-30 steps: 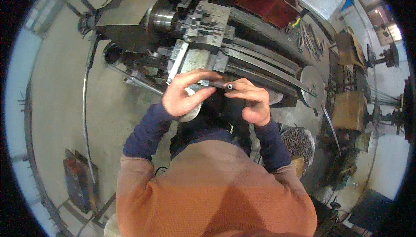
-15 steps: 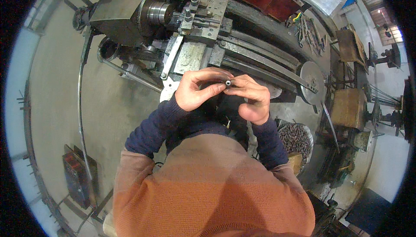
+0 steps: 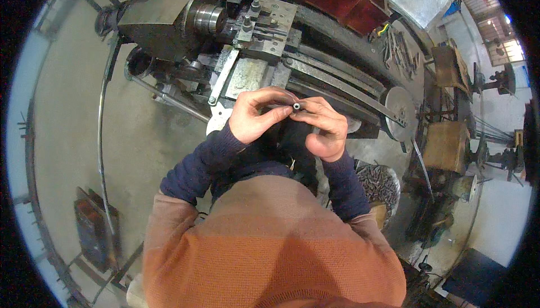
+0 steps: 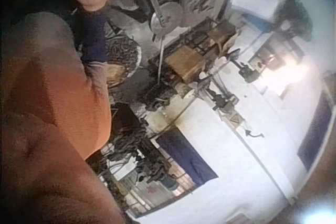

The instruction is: The person operates a metal lathe, repeatedly loading small metal parts into the chuck, adjusting controls, and removing finished pieces. They place the processed parts into a nearby container and continue the cycle with additional parts.

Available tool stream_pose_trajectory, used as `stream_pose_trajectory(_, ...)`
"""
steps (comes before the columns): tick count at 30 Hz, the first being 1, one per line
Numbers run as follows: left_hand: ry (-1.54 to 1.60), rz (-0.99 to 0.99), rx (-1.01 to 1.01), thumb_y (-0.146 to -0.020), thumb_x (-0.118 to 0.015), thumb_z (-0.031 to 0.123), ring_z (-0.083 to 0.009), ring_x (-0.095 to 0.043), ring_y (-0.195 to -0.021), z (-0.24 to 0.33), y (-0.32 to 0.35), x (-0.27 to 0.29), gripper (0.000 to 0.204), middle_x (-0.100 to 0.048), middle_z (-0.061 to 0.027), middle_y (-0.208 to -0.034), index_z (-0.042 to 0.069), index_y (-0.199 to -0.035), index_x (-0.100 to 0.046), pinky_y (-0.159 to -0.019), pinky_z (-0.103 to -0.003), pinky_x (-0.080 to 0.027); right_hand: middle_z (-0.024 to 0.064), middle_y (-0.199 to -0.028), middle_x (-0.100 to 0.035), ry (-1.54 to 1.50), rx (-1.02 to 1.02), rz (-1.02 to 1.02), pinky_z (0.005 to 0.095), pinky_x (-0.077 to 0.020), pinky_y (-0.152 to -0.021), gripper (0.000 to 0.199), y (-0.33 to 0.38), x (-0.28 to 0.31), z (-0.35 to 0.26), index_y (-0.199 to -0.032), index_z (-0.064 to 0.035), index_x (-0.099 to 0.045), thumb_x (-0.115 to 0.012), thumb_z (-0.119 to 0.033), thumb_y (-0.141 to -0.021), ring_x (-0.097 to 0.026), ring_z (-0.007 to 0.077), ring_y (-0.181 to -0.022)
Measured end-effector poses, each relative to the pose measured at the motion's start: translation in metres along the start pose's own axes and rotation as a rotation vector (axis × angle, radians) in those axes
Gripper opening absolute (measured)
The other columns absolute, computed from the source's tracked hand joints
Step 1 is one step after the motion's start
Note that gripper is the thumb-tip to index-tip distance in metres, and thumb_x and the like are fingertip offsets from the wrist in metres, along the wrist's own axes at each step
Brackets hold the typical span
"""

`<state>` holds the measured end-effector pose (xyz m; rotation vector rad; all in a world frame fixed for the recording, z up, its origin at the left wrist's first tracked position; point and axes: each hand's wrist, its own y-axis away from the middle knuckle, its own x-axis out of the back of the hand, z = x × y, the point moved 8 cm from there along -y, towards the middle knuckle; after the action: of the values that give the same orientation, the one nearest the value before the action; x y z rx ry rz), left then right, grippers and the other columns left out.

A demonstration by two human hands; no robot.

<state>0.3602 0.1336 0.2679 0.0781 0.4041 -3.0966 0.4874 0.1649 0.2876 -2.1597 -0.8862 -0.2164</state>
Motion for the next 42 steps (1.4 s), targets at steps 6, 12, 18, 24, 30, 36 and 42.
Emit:
stream_pose_trajectory(6,-0.031,0.03,0.047,-0.079,-0.059,0.005,-0.0193,-0.058,-0.089,-0.003,0.001,0.003,0.016,-0.063,-0.0131,-0.092,-0.003,-0.091,-0.062,-0.082,-0.031,-0.044,0.0165,-0.097,-0.061,-0.048,0.007,0.03,0.0367,-0.0437,-0.08,0.048,0.0,-0.001,0.0,-0.088,0.0018,-0.065,-0.057,-0.043,-0.073,-0.057,0.0308,-0.088)
stream_pose_trajectory(12,0.011,0.029,0.073,-0.08,-0.059,0.008,-0.0173,-0.058,-0.087,-0.006,0.004,0.003,0.016,-0.063,-0.0118,-0.091,-0.003,-0.092,-0.061,-0.08,-0.03,-0.044,0.0158,-0.097,-0.061,-0.017,0.013,0.028,0.037,-0.044,-0.079,0.041,0.001,-0.003,-0.003,-0.089,0.001,-0.065,-0.058,-0.036,-0.071,-0.057,0.031,-0.088)
stream_pose_trajectory(18,0.006,0.045,0.106,-0.081,-0.058,0.012,-0.0165,-0.058,-0.084,-0.006,0.005,0.005,0.019,-0.063,-0.011,-0.089,-0.003,-0.093,-0.061,-0.077,-0.029,-0.045,0.0149,-0.099,-0.061,0.096,0.035,0.015,0.0371,-0.0439,-0.079,0.04,0.0,-0.004,-0.007,-0.091,-0.0001,-0.065,-0.057,-0.033,-0.069,-0.056,0.0315,-0.089)
stream_pose_trajectory(24,0.056,0.075,0.142,-0.082,-0.057,0.015,-0.0161,-0.058,-0.081,-0.007,0.008,0.007,0.021,-0.063,-0.0112,-0.087,-0.003,-0.093,-0.06,-0.075,-0.029,-0.045,0.0145,-0.1,-0.061,0.098,0.011,0.026,0.037,-0.0431,-0.079,0.044,0.0,-0.004,-0.008,-0.092,-0.0011,-0.065,-0.056,-0.038,-0.069,-0.055,0.0313,-0.089)
stream_pose_trajectory(30,0.105,0.049,0.188,-0.086,-0.054,0.017,-0.0134,-0.058,-0.074,-0.016,0.01,0.005,0.024,-0.063,-0.0092,-0.08,-0.005,-0.094,-0.06,-0.069,-0.026,-0.047,0.0138,-0.097,-0.061,0.128,0.001,0.04,0.0364,-0.0436,-0.077,0.042,-0.001,-0.004,-0.01,-0.091,-0.0019,-0.065,-0.056,-0.036,-0.068,-0.055,0.0307,-0.087)
stream_pose_trajectory(36,0.592,-0.047,0.434,-0.089,-0.05,0.026,-0.0197,-0.062,-0.071,-0.049,0.02,-0.016,0.031,-0.063,-0.0131,-0.08,-0.003,-0.092,-0.059,-0.069,-0.029,-0.049,0.0119,-0.096,-0.062,0.181,0.002,0.05,0.0363,-0.0447,-0.077,0.036,-0.004,-0.01,-0.009,-0.087,-0.003,-0.065,-0.056,-0.022,-0.058,-0.055,0.0308,-0.087)
stream_pose_trajectory(42,0.447,0.054,0.282,-0.086,-0.056,0.022,-0.0162,-0.061,-0.069,-0.04,0.014,0.003,0.028,-0.063,-0.0105,-0.077,-0.005,-0.092,-0.06,-0.065,-0.027,-0.048,0.0121,-0.098,-0.06,0.308,0.024,-0.022,0.0372,-0.0458,-0.075,0.037,-0.024,-0.02,-0.026,-0.087,-0.003,-0.063,-0.056,-0.014,-0.052,-0.055,0.0323,-0.085)
